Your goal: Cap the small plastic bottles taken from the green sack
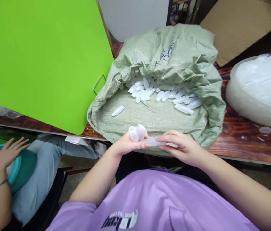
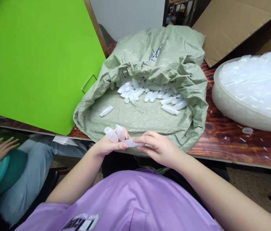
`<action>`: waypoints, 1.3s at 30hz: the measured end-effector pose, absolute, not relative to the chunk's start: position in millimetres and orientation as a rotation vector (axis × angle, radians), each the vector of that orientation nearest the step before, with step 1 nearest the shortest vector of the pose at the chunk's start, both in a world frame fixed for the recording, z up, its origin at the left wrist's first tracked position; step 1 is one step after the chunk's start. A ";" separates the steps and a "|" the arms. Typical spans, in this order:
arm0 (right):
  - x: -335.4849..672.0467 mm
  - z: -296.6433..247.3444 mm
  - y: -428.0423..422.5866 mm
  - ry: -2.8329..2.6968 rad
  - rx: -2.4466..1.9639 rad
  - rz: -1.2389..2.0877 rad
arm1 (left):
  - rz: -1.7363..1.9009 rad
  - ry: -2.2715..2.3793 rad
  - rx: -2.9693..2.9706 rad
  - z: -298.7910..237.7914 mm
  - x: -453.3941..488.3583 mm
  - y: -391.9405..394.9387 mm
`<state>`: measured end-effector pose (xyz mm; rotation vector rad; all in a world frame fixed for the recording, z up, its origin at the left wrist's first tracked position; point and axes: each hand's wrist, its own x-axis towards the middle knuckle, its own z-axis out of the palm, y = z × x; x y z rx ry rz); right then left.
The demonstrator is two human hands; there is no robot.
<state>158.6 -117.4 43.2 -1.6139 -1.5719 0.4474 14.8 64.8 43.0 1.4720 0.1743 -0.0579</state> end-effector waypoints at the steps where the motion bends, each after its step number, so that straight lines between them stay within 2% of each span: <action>1: 160.1 44.6 -119.0 -1.664 -1.553 0.403 | -0.082 0.156 1.452 42.1 14.8 66.2; 6: 163.3 53.2 -124.0 -1.845 -1.502 0.338 | -0.174 0.088 1.454 43.0 16.1 69.2; 12: 155.0 47.0 -117.7 -1.296 -2.005 0.746 | -0.014 0.217 1.795 52.6 18.6 56.2; 17: 158.2 41.5 -118.9 -1.455 -1.872 0.362 | 0.142 0.425 1.990 57.9 17.6 47.8; 21: 161.0 39.9 -118.9 -1.321 -1.940 0.684 | 0.148 0.365 1.999 55.0 15.6 43.1; 26: 159.9 35.4 -114.6 -1.488 -1.835 0.403 | 0.181 0.401 1.987 49.4 13.0 37.8; 31: 152.8 31.8 -107.9 -1.331 -1.956 0.600 | 0.214 0.387 2.034 50.8 9.2 33.3; 33: 152.8 31.3 -106.0 -1.403 -1.939 0.406 | 0.225 0.435 2.018 53.0 8.3 32.6; 36: 154.7 32.3 -102.1 -1.717 -1.842 -0.082 | 0.183 0.461 1.994 56.6 6.5 32.0; 37: 154.5 32.7 -99.7 -1.776 -1.807 -0.156 | 0.173 0.447 1.983 57.4 5.7 31.5; 39: 151.3 33.0 -92.9 -1.735 -1.785 -0.068 | 0.184 0.430 1.958 57.6 3.2 29.9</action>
